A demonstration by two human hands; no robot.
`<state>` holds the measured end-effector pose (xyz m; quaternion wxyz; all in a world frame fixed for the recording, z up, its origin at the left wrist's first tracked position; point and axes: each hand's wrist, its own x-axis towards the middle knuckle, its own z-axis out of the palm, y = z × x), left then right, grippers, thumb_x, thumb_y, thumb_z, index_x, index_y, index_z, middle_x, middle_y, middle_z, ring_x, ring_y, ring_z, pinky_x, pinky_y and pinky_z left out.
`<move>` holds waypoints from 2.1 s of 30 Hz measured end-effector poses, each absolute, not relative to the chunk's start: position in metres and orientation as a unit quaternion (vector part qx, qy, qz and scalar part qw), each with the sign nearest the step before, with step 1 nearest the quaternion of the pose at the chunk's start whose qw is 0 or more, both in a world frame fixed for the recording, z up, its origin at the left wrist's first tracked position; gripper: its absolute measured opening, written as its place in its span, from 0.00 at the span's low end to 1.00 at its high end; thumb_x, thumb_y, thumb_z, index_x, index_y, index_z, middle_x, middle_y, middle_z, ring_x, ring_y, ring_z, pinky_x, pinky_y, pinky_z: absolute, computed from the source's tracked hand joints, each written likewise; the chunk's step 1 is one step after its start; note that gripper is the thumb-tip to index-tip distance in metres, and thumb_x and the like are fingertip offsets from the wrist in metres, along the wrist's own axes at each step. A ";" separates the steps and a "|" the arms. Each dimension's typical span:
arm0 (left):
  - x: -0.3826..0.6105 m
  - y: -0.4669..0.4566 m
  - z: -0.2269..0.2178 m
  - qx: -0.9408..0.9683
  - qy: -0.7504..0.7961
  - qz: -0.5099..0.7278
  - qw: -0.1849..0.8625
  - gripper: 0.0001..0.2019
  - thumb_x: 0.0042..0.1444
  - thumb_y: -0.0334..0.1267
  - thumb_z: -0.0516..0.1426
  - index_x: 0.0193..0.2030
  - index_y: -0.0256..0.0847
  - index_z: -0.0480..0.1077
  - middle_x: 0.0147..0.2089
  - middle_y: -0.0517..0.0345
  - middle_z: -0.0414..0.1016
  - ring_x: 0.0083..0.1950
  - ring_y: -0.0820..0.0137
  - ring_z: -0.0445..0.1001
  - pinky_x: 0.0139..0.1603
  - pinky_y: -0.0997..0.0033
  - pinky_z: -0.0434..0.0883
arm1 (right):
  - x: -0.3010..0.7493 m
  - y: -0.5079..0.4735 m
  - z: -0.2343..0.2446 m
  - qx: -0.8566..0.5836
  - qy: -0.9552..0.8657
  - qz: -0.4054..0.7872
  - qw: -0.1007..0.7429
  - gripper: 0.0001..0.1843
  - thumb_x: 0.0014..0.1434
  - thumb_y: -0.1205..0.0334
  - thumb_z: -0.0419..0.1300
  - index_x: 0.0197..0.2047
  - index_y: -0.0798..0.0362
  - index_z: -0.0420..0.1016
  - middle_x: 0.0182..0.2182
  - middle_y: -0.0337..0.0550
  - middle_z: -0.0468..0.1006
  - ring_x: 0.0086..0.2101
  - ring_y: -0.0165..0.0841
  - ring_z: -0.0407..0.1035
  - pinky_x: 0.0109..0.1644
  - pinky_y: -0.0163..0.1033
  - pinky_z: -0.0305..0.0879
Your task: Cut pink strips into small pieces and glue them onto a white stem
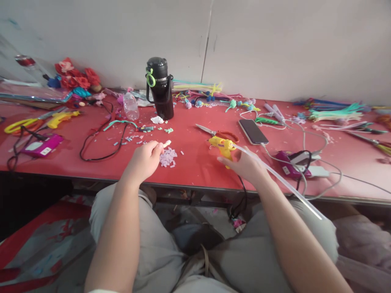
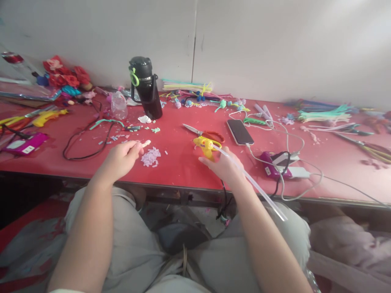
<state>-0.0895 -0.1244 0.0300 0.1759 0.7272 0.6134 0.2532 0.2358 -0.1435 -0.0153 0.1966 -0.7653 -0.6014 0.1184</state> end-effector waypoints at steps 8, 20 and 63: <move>-0.090 -0.124 0.028 0.736 0.608 0.249 0.165 0.18 0.67 0.47 0.45 0.31 0.43 0.67 0.34 0.54 0.77 0.38 0.64 0.73 0.38 0.69 0.64 | 0.213 -0.173 -0.001 -0.511 -0.760 0.357 0.185 0.24 0.60 0.41 0.59 0.23 0.50 0.66 0.19 0.34 0.64 0.21 0.28 0.57 0.25 0.36 0.54; -0.088 -0.126 0.028 0.706 0.629 0.275 0.172 0.18 0.67 0.46 0.45 0.33 0.41 0.69 0.35 0.54 0.79 0.37 0.65 0.74 0.39 0.69 0.64 | 0.084 -0.127 -0.033 -0.354 -0.911 0.128 0.167 0.31 0.72 0.52 0.45 0.73 0.53 0.56 0.73 0.48 0.53 0.71 0.44 0.45 0.74 0.59 0.40; -0.022 -0.141 0.006 0.629 0.458 0.460 0.428 0.20 0.67 0.55 0.49 0.35 0.40 0.65 0.25 0.64 0.62 0.26 0.75 0.63 0.30 0.73 0.61 | 0.138 -0.136 0.000 -0.373 -0.508 0.631 0.452 0.21 0.57 0.43 0.66 0.34 0.55 0.73 0.29 0.41 0.76 0.29 0.28 0.69 0.38 0.37 0.66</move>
